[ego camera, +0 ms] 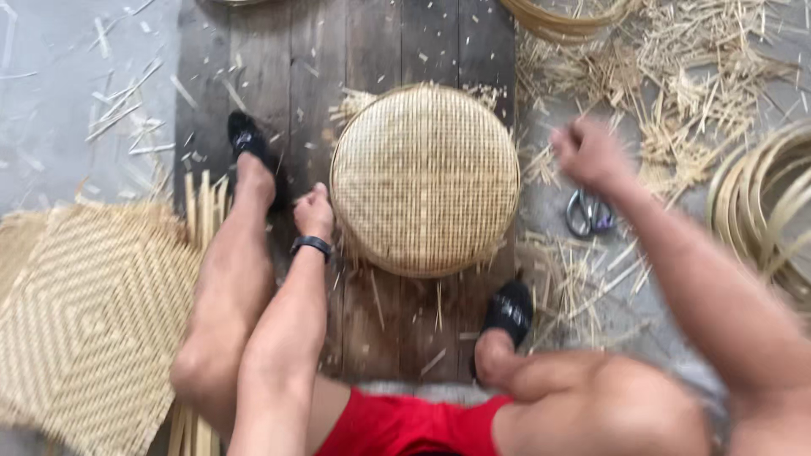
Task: The person assembles a round woven basket by fitting a circular bamboo rim onto a pre-woven base, securing it with a clip, and trimming excess strands with shears. The person repeats the process for a second basket, using a wooden block to press the rim into place.
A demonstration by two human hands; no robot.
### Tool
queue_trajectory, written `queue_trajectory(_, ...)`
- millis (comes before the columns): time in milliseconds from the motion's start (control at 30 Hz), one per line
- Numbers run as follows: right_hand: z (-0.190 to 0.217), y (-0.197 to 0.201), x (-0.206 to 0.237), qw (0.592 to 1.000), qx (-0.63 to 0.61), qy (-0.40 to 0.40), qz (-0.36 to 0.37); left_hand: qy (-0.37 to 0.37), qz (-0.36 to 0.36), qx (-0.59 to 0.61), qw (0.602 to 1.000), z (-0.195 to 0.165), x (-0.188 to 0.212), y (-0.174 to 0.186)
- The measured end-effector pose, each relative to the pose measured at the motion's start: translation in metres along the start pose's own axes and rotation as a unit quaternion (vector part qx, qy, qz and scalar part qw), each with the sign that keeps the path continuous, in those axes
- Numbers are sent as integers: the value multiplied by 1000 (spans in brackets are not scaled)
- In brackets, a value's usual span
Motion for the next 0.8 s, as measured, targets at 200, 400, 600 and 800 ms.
queue_trajectory(200,-93,-167,-25,884,-399,-242,30,262,191,274,905,15,-41,-95)
queue_trajectory(400,-80,-182,-24,727,-622,-280,-78,227,126,283,923,13,-36,-96)
queue_trajectory(600,-10,-25,10,659,-739,82,-109,-40,201,545,813,-87,-14,-26)
queue_trajectory(800,-20,-44,41,704,-699,-106,67,-61,342,309,885,-96,16,-43)
Point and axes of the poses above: each hand's wrist, its own x-axis away from the middle knuckle, its own y-axis out of the back of the hand, z = x × y, the point moved 9 cm from there along -x, towards the middle knuckle, and after that the axes turned 13 degrees about -x, right-handed, at the moved point
